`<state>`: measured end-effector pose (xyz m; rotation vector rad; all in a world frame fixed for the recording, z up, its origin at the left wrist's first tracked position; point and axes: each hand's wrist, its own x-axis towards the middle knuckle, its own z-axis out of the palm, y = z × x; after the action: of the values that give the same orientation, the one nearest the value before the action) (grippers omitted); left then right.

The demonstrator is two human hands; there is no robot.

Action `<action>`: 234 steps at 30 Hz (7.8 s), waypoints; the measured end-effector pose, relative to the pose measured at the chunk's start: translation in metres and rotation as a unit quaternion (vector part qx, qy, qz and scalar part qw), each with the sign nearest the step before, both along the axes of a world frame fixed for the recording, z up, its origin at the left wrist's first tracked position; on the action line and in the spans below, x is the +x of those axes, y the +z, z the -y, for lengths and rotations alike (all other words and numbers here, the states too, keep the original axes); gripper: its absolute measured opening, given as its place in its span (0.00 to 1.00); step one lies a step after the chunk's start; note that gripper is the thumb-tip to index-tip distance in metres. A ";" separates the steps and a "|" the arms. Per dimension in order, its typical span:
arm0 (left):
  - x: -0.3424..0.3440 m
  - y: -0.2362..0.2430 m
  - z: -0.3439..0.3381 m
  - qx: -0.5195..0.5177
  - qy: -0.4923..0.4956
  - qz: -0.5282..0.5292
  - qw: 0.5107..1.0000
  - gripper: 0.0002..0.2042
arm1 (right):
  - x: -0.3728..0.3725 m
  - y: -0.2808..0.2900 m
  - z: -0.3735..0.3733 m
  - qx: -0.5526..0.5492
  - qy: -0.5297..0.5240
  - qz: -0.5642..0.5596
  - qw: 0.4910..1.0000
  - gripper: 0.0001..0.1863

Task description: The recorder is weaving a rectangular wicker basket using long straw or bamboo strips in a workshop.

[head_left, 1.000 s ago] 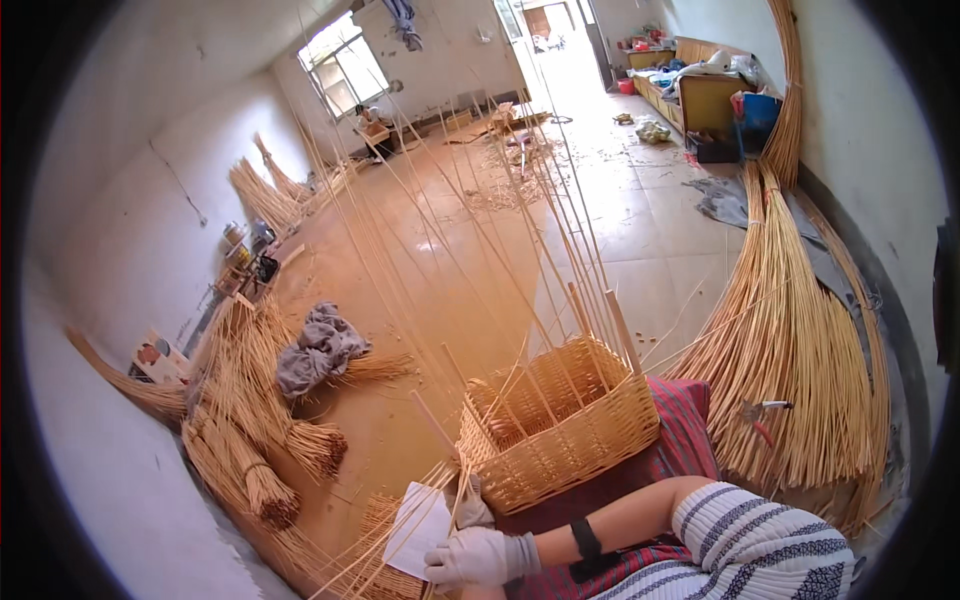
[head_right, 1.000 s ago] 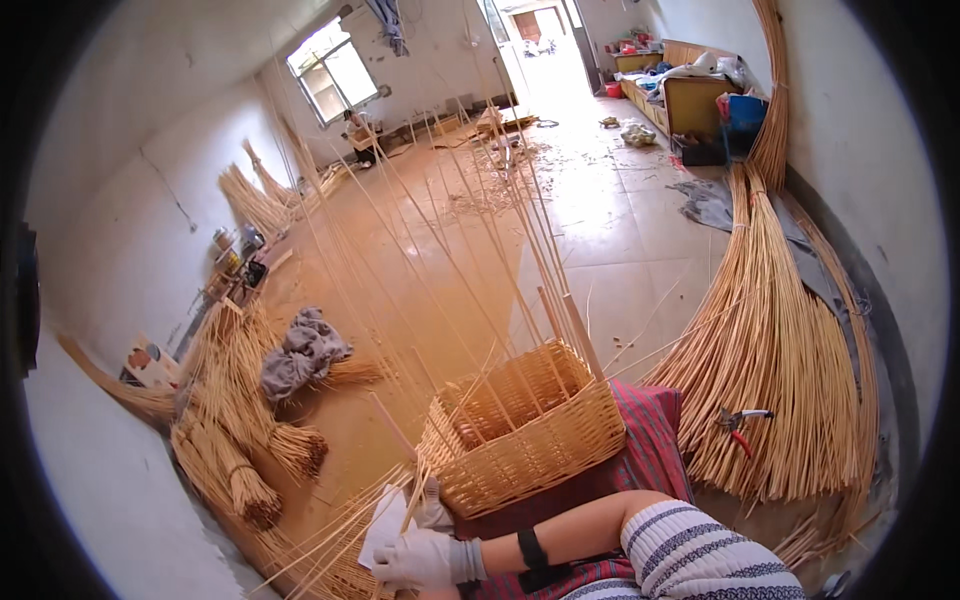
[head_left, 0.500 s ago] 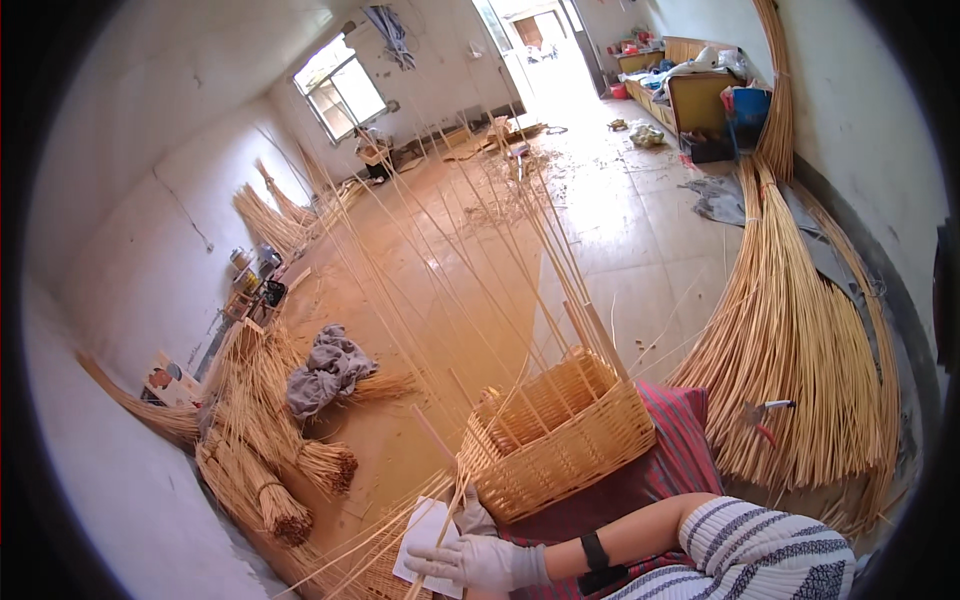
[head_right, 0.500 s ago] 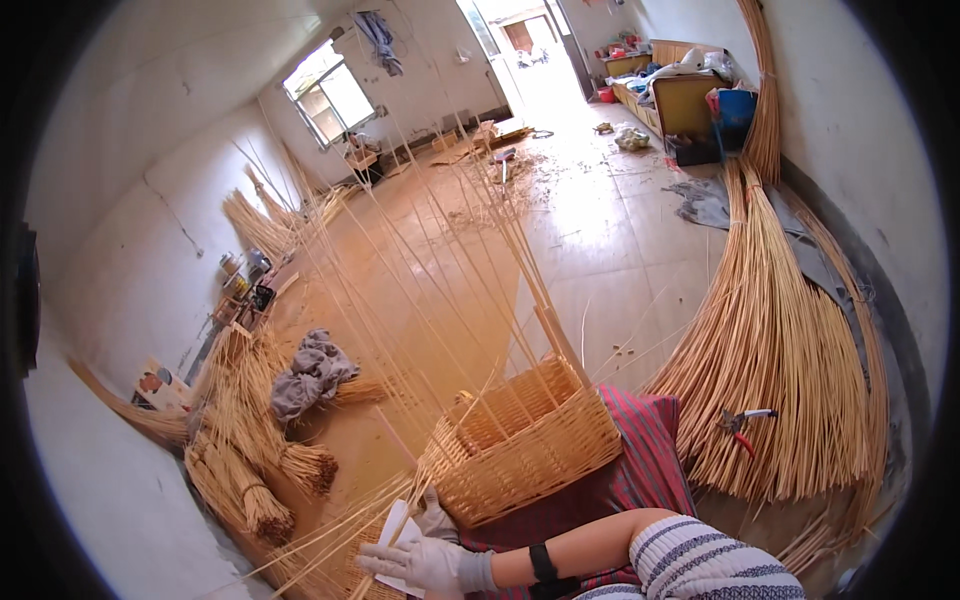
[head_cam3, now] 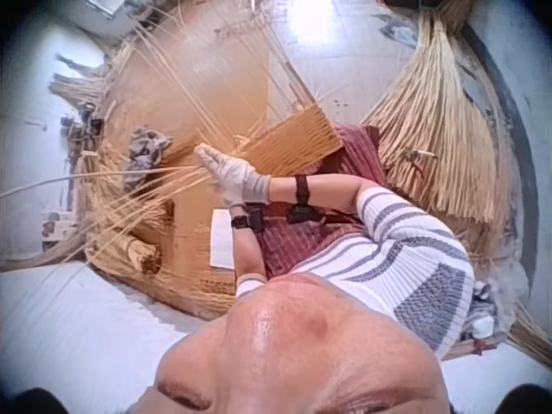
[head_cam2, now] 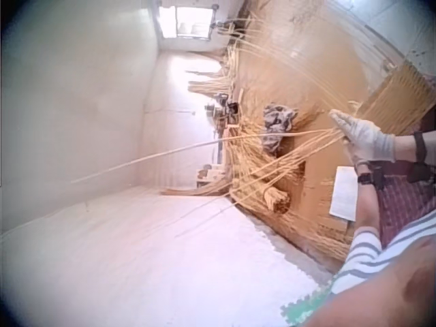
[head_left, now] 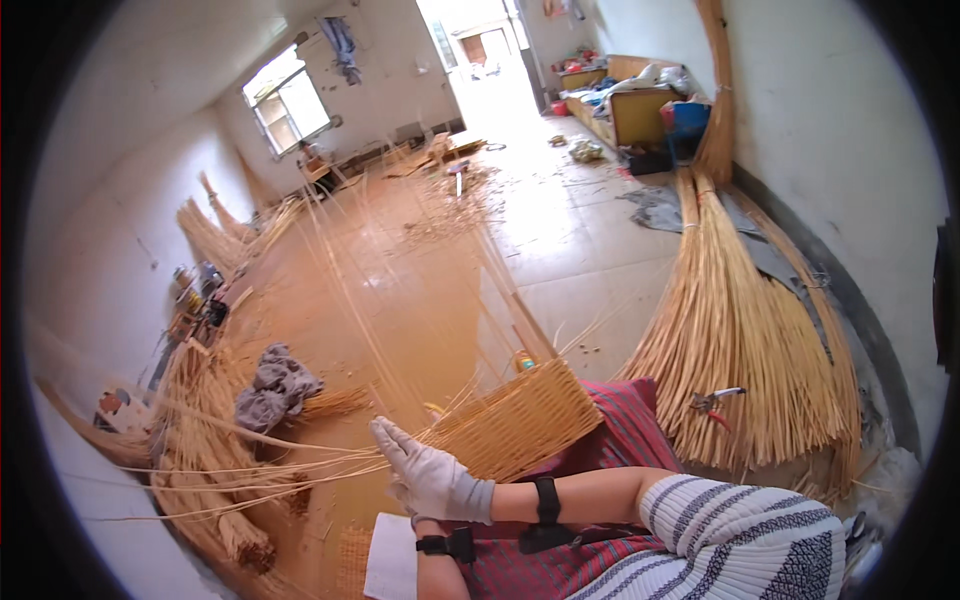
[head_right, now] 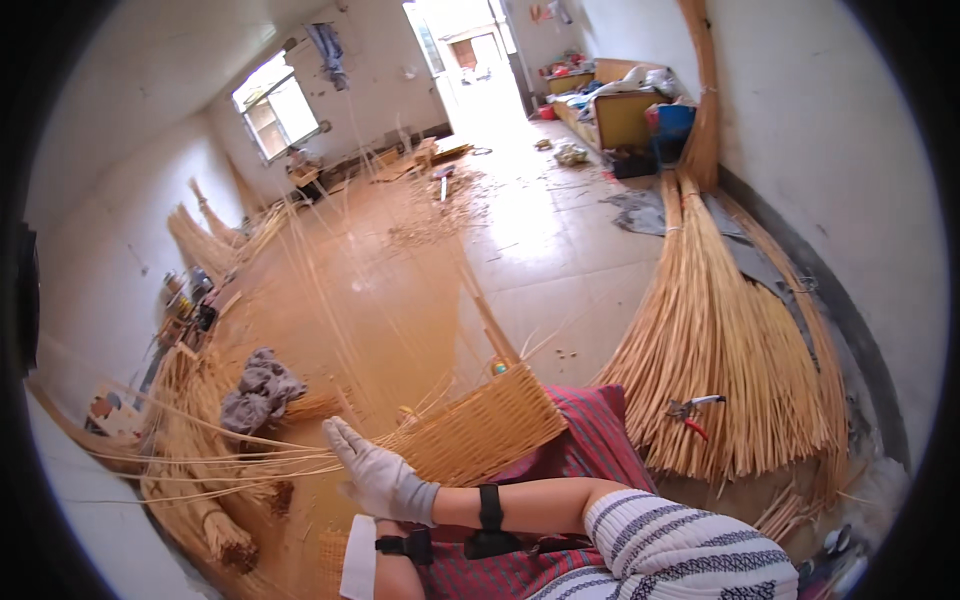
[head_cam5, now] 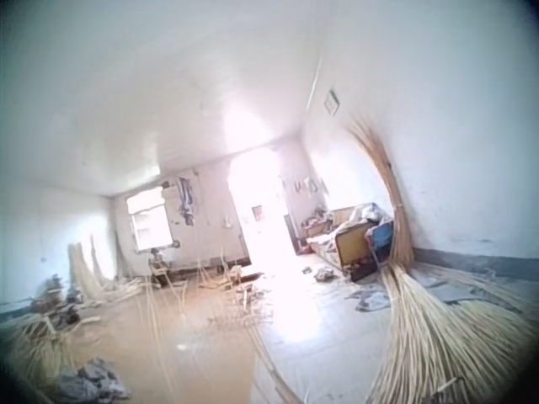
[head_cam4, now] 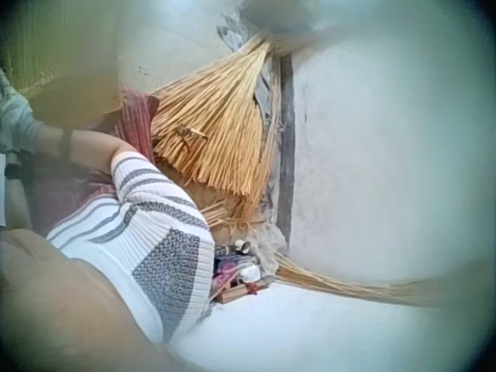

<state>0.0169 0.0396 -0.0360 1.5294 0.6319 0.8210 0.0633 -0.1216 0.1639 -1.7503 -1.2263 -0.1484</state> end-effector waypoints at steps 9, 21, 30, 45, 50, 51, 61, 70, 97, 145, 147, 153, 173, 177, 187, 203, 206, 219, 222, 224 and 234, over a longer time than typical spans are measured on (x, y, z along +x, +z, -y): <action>0.063 -0.060 -0.042 0.040 0.083 -0.230 0.969 0.26 | 0.039 -0.082 0.069 -0.338 0.026 -0.119 0.933 0.36; 0.040 -0.018 -0.029 -0.299 -0.044 0.188 0.934 0.14 | 0.017 -0.125 0.054 -0.261 0.021 -0.066 0.963 0.17; 0.050 -0.011 -0.026 -0.037 0.089 0.047 0.994 0.06 | -0.018 -0.063 -0.087 -0.033 0.127 0.001 0.991 0.34; 0.061 0.000 -0.020 0.049 0.131 -0.035 0.990 0.05 | 0.014 -0.047 -0.233 0.105 0.068 -0.392 0.911 0.12; 0.067 0.002 -0.014 0.060 0.124 -0.046 0.989 0.05 | 0.016 -0.093 -0.252 -0.031 0.091 -0.326 0.940 0.15; 0.067 0.001 -0.014 0.062 0.125 -0.048 0.989 0.05 | 0.011 -0.099 -0.252 -0.092 0.106 -0.292 0.946 0.16; 0.060 -0.008 -0.019 0.072 0.142 -0.045 0.986 0.05 | 0.005 -0.094 -0.178 -0.400 0.381 -0.156 0.819 0.16; 0.061 -0.026 -0.014 0.072 0.158 -0.065 0.983 0.05 | 0.005 -0.084 -0.107 -0.125 0.148 0.148 0.970 0.11; 0.033 0.018 0.019 0.041 0.099 -0.053 0.993 0.17 | 0.062 -0.061 0.031 0.056 0.176 -0.227 0.956 0.10; 0.002 0.013 0.031 0.022 0.004 0.004 1.000 0.26 | 0.144 -0.045 -0.076 -0.198 -0.050 -0.287 0.936 0.58; 0.005 0.010 0.030 0.004 -0.002 0.011 1.000 0.28 | 0.136 -0.049 -0.080 -0.223 -0.074 -0.247 0.940 0.57; 0.021 0.017 0.041 -0.014 -0.026 0.003 1.000 0.28 | 0.141 -0.073 -0.086 -0.127 -0.186 -0.096 0.969 0.52; 0.015 0.085 0.136 0.246 -0.012 -0.168 0.955 0.23 | 0.144 -0.047 0.114 0.078 -0.110 0.056 0.989 0.07; 0.047 0.091 0.096 0.337 -0.131 -0.412 0.836 0.29 | 0.146 -0.059 0.084 -0.187 -0.085 0.119 0.972 0.26; -0.012 0.089 0.122 0.365 -0.161 -0.323 0.858 0.23 | 0.073 -0.096 0.132 -0.244 -0.088 0.092 0.961 0.56; -0.003 0.115 0.138 0.057 -0.146 -0.231 0.960 0.23 | 0.068 -0.077 0.138 -0.173 -0.113 0.100 0.973 0.49; 0.006 0.115 0.133 0.076 -0.126 -0.279 0.949 0.25 | 0.067 -0.076 0.136 -0.184 -0.108 0.081 0.974 0.48; 0.003 0.052 0.117 0.245 -0.083 -0.221 0.940 0.25 | 0.055 -0.070 0.146 -0.190 -0.100 0.082 0.973 0.46; 0.004 0.062 0.118 0.221 -0.067 -0.231 0.945 0.26 | 0.059 -0.073 0.144 -0.235 -0.093 0.084 0.964 0.41; -0.003 0.070 0.120 0.221 -0.060 -0.259 0.938 0.27 | 0.057 -0.075 0.140 -0.262 -0.078 0.096 0.957 0.38; -0.016 0.097 0.139 0.171 -0.042 -0.274 0.945 0.25 | 0.050 -0.078 0.146 -0.219 -0.087 0.104 0.966 0.31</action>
<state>0.0007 -0.0998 0.0608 2.1189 0.8483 0.4456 0.1129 -0.2680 0.0856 -2.2748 -1.3251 -0.1760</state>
